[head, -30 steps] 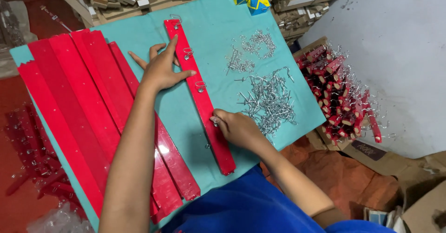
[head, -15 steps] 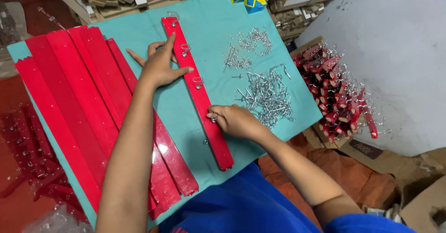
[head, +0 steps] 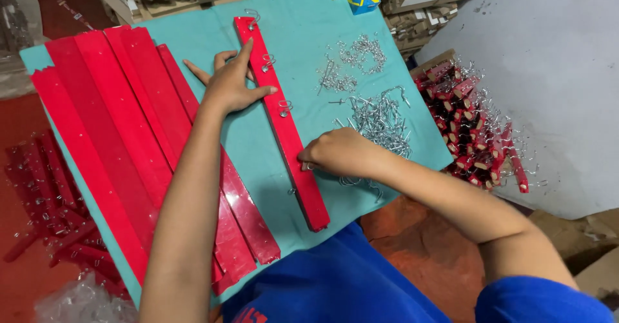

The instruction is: Attach metal hooks to red bars and place the finished products into a box

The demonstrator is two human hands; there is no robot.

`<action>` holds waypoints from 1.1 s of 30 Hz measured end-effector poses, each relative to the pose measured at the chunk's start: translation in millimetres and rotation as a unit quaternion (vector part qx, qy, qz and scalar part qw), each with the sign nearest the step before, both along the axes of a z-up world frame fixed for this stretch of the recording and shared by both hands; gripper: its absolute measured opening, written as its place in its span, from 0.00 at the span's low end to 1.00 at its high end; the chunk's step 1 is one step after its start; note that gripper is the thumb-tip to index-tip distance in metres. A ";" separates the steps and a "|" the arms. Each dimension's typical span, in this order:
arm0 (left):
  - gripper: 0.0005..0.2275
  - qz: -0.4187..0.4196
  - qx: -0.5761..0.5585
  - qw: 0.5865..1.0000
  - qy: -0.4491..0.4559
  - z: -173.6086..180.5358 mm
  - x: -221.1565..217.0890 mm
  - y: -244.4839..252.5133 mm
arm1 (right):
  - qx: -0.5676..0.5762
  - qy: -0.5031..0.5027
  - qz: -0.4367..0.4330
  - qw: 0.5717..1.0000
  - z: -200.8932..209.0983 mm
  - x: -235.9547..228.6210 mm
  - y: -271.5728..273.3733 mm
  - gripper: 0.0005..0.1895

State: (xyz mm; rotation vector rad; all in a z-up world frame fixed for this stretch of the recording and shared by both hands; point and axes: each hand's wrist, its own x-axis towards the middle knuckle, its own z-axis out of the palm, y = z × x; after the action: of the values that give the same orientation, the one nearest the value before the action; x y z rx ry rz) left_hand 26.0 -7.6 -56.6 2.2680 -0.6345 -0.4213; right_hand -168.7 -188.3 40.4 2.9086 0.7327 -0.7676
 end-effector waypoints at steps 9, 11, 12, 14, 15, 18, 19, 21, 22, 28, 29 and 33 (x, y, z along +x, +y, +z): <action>0.46 0.010 0.019 1.000 0.005 57.5 -26.8 8.3 | -0.049 0.080 -0.024 0.995 -2.3 15.4 11.0 0.09; 0.45 0.012 0.020 1.000 0.003 62.7 -28.8 9.1 | -0.008 0.125 -0.079 0.989 -5.4 18.0 10.3 0.11; 0.45 0.013 0.023 1.000 0.001 65.0 -30.5 9.9 | 0.035 0.169 -0.135 0.976 -7.5 18.7 10.3 0.14; 0.44 0.013 0.022 1.000 0.002 65.0 -29.3 9.7 | 0.059 0.191 -0.180 0.963 -14.3 20.8 8.5 0.14; 0.44 0.011 0.021 1.000 0.002 64.6 -29.2 9.2 | 0.083 0.212 -0.226 0.947 -18.1 20.9 7.6 0.15; 0.45 0.016 0.028 0.999 -0.008 53.6 -23.8 8.3 | 0.097 0.200 -0.208 0.953 -21.8 19.7 5.1 0.18; 0.45 0.015 0.028 0.999 -0.006 53.3 -23.7 7.3 | 0.096 0.202 -0.209 0.952 -13.4 19.6 6.9 0.18; 0.46 0.015 0.027 1.000 -0.007 53.1 -24.1 7.4 | 0.014 0.162 -0.085 0.983 2.9 19.6 12.2 0.12; 0.46 0.014 0.027 1.000 -0.006 51.6 -24.5 7.5 | 0.014 0.164 -0.085 0.983 -5.7 14.3 10.9 0.12; 0.46 0.014 0.025 0.999 -0.019 43.0 -21.6 7.5 | -0.066 0.015 0.090 0.994 -14.5 11.2 11.7 0.06; 0.46 0.014 0.023 1.000 -0.015 44.2 -23.0 8.3 | -0.051 0.091 0.018 0.994 -7.0 16.1 17.4 0.08; 0.46 0.016 0.013 1.000 -0.006 58.7 -26.6 9.0 | 0.063 0.234 -0.179 0.954 -15.7 29.5 9.5 0.16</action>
State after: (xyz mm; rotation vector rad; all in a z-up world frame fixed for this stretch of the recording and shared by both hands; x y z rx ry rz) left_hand -0.6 1.4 2.0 2.3031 -0.6003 -0.4023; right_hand -139.2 -178.9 24.7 3.0397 0.2703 -1.5365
